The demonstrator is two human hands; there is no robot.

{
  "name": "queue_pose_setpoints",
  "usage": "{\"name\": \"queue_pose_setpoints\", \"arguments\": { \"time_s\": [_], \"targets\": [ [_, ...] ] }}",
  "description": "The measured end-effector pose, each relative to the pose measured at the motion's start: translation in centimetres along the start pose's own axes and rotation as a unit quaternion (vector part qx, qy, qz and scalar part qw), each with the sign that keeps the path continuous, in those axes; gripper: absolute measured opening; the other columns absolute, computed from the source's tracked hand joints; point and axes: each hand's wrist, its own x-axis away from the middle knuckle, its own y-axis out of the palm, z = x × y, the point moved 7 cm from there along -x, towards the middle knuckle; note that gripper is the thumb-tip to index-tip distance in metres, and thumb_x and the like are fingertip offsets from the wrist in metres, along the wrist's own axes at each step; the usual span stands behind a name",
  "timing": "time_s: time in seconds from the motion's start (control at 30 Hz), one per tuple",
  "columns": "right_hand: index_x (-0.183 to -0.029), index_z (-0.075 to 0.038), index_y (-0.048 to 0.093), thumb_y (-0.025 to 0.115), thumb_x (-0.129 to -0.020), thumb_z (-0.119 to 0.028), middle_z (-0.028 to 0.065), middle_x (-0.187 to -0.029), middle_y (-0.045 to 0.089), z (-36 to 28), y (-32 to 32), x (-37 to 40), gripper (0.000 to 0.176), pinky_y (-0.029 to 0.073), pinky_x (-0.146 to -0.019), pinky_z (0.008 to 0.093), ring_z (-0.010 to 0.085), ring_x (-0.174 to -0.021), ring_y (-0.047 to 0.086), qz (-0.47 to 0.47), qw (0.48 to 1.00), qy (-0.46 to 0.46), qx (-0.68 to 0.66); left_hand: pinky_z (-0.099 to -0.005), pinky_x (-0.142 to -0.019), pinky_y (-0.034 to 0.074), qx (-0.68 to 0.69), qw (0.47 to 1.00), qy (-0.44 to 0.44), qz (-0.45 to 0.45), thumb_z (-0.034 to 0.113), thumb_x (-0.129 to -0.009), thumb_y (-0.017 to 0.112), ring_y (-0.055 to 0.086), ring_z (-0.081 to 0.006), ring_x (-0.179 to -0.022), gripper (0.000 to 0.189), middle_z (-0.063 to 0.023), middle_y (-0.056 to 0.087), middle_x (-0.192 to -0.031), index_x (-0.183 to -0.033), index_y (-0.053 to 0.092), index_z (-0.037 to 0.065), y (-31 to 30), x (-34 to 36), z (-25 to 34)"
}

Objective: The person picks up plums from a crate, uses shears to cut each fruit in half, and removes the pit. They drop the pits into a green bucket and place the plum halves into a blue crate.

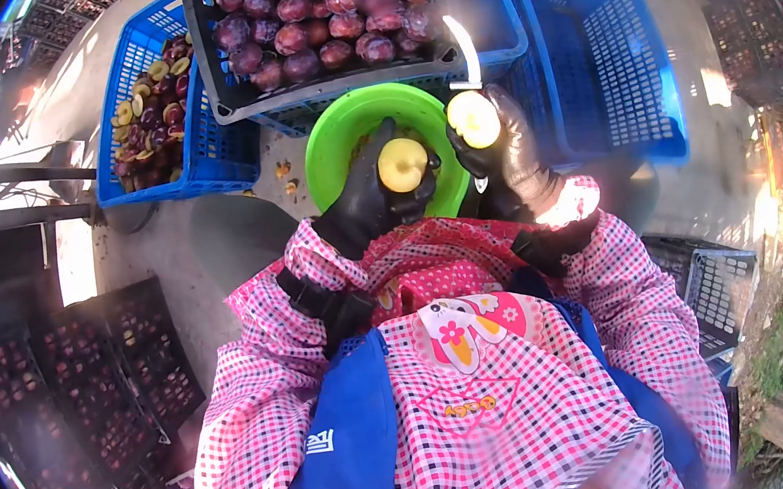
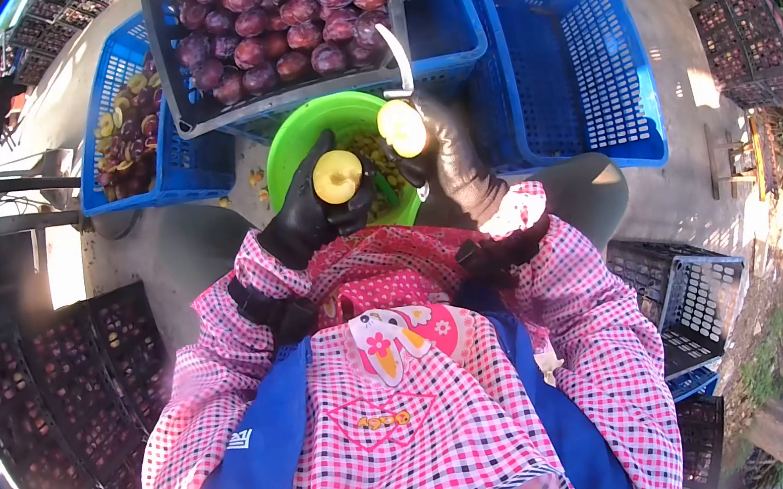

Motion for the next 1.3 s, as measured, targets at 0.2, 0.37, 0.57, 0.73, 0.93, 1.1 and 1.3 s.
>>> {"name": "queue_pose_setpoints", "arguments": {
  "time_s": [0.2, 0.37, 0.57, 0.73, 0.93, 1.1, 1.3],
  "targets": [
    [-0.109, -0.007, 0.057, 0.039, -0.097, -0.049, 0.0078, -0.069, 0.057, -0.7, 2.3, 1.4, 0.047, 0.032, -0.039, 0.0244, 0.0130, -0.041, 0.041, 0.022, 0.998, 0.028, 0.043, -0.0300, -0.052, 0.047, 0.055, 0.993, 0.079, 0.072, 0.057, -0.098, 0.036, 0.059, -0.0198, -0.059, 0.059, -0.0108, 0.063, -0.077, -0.107, 0.059, 0.004, -2.8, 0.1, 1.9],
    [-0.104, -0.009, 0.060, 0.062, -0.088, -0.047, 0.0030, -0.069, 0.062, -9.6, -4.5, 1.8, 0.042, 0.035, -0.037, 0.0213, 0.0087, -0.042, 0.047, 0.120, 0.965, -0.153, 0.177, -0.0292, -0.079, 0.052, -0.368, 0.795, 0.393, 0.280, 0.024, -0.095, 0.060, 0.063, -0.0175, -0.088, 0.037, -0.0106, 0.063, -0.100, -0.124, 0.053, 0.002, -8.8, 11.9, 19.9],
    [-0.096, -0.004, 0.063, 0.066, -0.086, -0.050, 0.0135, -0.079, 0.065, -23.2, -6.2, 4.9, 0.048, 0.048, -0.068, 0.0356, 0.0244, -0.074, 0.063, 0.309, 0.624, -0.378, 0.610, -0.0360, -0.082, 0.050, -0.674, 0.359, 0.498, 0.412, 0.035, -0.093, 0.059, 0.064, -0.0260, -0.094, 0.048, -0.0161, 0.065, -0.109, -0.123, 0.057, -0.002, 1.3, 13.2, 27.2],
    [-0.099, -0.006, 0.065, 0.069, -0.086, -0.041, 0.0148, -0.081, 0.065, -19.3, -1.3, 3.0, 0.038, 0.049, -0.068, 0.0352, 0.0246, -0.070, 0.062, 0.289, 0.680, -0.300, 0.603, -0.0473, -0.084, 0.050, -0.750, 0.417, 0.386, 0.337, 0.049, -0.081, 0.065, 0.063, -0.0375, -0.102, 0.059, -0.0229, 0.063, -0.112, -0.119, 0.059, 0.005, 3.2, -5.2, 23.7],
    [-0.104, -0.005, 0.063, 0.063, -0.092, -0.034, 0.0151, -0.082, 0.065, -16.3, 2.1, 2.4, 0.032, 0.049, -0.068, 0.0343, 0.0233, -0.072, 0.063, 0.228, 0.660, -0.359, 0.619, -0.0519, -0.081, 0.051, -0.779, 0.332, 0.311, 0.431, 0.050, -0.080, 0.063, 0.065, -0.0391, -0.097, 0.053, -0.0221, 0.064, -0.103, -0.103, 0.057, 0.003, 3.9, -12.3, 22.7],
    [-0.114, -0.006, 0.059, 0.052, -0.100, -0.035, 0.0060, -0.080, 0.061, -12.9, 3.6, 1.9, 0.033, 0.048, -0.068, 0.0299, 0.0145, -0.073, 0.060, 0.057, 0.826, -0.281, 0.486, -0.0424, -0.076, 0.054, -0.237, 0.918, 0.302, 0.100, 0.042, -0.091, 0.054, 0.065, -0.0265, -0.091, 0.049, -0.0106, 0.063, -0.105, -0.119, 0.052, 0.001, 3.3, -6.9, 18.9],
    [-0.099, -0.002, 0.059, 0.056, -0.097, -0.021, 0.0060, -0.066, 0.054, -7.5, 6.4, 2.3, 0.020, 0.045, -0.059, 0.0302, 0.0129, -0.060, 0.053, 0.007, 0.815, -0.300, 0.496, -0.0350, -0.084, 0.051, -0.175, 0.941, 0.275, -0.092, 0.032, -0.102, 0.041, 0.060, -0.0194, -0.099, 0.041, -0.0108, 0.060, -0.117, -0.128, 0.049, 0.002, 2.2, -0.9, 10.6]
  ]
}}
